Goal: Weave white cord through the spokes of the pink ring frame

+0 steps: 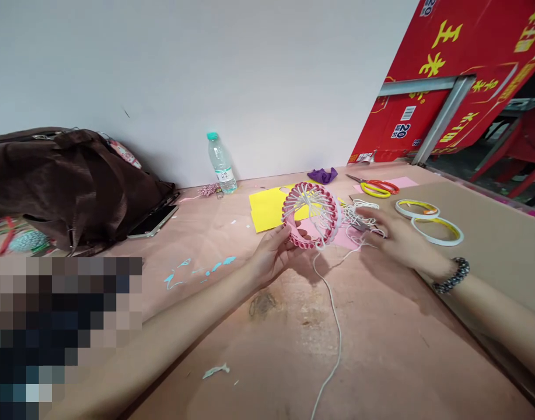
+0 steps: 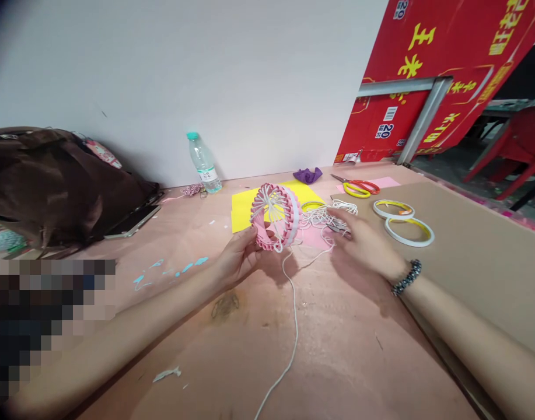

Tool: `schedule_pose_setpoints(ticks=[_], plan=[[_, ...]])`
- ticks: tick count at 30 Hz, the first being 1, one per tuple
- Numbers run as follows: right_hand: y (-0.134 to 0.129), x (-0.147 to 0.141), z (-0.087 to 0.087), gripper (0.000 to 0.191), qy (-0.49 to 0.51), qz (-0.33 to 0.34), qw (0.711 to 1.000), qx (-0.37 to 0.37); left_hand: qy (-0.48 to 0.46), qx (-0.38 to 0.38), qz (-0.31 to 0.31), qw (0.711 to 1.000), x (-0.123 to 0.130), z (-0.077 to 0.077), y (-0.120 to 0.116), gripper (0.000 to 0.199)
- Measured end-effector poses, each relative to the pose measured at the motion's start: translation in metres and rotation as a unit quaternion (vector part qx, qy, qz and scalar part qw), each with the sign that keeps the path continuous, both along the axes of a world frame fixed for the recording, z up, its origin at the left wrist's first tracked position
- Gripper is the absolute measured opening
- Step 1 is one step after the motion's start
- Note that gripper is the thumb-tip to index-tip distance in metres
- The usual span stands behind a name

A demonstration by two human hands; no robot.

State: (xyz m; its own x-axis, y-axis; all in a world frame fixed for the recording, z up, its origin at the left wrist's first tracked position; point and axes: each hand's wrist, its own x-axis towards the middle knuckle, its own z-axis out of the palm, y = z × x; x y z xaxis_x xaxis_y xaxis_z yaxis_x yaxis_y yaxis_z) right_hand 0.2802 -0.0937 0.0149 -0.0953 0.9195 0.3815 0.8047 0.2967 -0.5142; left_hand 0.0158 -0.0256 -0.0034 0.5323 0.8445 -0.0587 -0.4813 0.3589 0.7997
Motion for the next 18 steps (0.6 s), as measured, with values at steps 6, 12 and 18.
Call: schedule_pose_setpoints(ticks=[6, 12, 18], plan=[[-0.013, -0.041, -0.002, 0.035, 0.262, 0.159, 0.932, -0.192, 0.016, 0.007, 0.002, 1.0, 0.0, 0.003, -0.001, 0.026], [-0.007, -0.028, 0.001, 0.036, 0.264, 0.058, 0.95, -0.159, 0.009, 0.006, -0.002, 1.0, -0.001, 0.0, 0.0, 0.027], [-0.001, -0.022, -0.005, 0.029, 0.197, 0.014, 0.974, -0.113, 0.003, 0.014, -0.031, 0.999, -0.002, -0.001, -0.001, 0.033]])
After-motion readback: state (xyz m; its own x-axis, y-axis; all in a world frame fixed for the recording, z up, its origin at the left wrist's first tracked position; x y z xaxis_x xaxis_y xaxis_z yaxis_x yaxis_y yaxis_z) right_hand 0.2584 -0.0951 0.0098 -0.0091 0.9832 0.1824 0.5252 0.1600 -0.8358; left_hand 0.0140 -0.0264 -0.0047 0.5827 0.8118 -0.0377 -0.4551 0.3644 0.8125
